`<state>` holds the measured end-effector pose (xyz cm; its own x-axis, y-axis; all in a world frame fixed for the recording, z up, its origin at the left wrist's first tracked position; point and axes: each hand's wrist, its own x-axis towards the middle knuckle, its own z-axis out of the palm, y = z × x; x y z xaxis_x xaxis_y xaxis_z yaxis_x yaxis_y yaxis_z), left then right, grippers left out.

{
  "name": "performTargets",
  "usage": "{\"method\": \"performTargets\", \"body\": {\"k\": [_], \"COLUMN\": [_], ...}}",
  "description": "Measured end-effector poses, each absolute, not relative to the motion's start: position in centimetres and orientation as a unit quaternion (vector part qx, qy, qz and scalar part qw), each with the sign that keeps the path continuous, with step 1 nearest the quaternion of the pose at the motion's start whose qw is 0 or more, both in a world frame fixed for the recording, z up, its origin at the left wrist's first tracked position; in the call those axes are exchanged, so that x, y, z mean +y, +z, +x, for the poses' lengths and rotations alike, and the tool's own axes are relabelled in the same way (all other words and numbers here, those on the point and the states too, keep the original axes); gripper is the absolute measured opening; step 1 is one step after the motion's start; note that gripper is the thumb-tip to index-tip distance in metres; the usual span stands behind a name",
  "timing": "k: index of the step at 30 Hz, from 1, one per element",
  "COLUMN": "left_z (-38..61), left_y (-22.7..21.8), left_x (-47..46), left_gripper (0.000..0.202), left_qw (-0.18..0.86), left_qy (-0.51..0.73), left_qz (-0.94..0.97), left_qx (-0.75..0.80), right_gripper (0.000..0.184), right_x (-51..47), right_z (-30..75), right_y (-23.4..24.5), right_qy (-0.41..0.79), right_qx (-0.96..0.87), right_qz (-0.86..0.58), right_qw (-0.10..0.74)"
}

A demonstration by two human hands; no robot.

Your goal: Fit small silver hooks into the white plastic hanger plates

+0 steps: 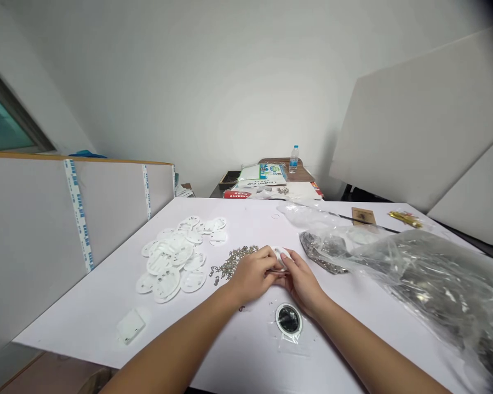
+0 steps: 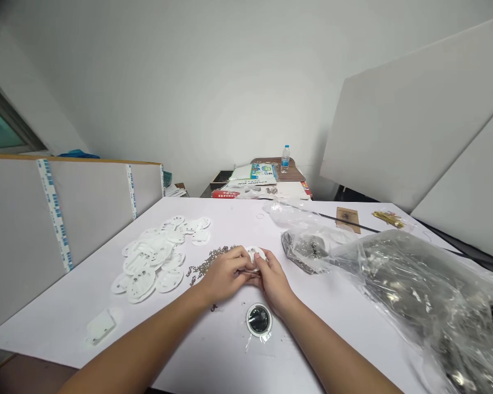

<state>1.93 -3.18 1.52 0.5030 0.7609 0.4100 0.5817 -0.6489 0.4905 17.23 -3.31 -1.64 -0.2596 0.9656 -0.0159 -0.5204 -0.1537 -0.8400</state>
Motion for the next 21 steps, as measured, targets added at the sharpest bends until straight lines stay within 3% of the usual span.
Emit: {"method": "performTargets", "body": {"k": [6,10,15,21], "left_z": [0.4,-0.4,-0.1,-0.1], "left_y": [1.3,0.4,-0.9,-0.1], "left_x": [-1.8,-0.7,-0.1,-0.1], "left_gripper": [0.020,0.014,0.010,0.009], "left_qw": [0.168,0.114,0.093,0.154], "left_qy": [0.358,0.264,0.203,0.313], "left_qz": [0.791,0.786,0.786,0.778], "left_qx": [0.466,0.548,0.577,0.522], "right_gripper": [0.034,0.031,0.030,0.027], "right_x": [-1.4,-0.9,-1.0,-1.1], "right_z": [19.4,20.3,20.0,19.8], "right_y": [-3.3,-3.4,-3.1,-3.2], "right_qy": [0.523,0.418,0.434,0.442], "right_qx": [-0.524,-0.586,-0.586,-0.590], "right_qz": [-0.417,-0.463,-0.436,-0.422], "right_qw": [0.527,0.517,0.527,0.528]}}
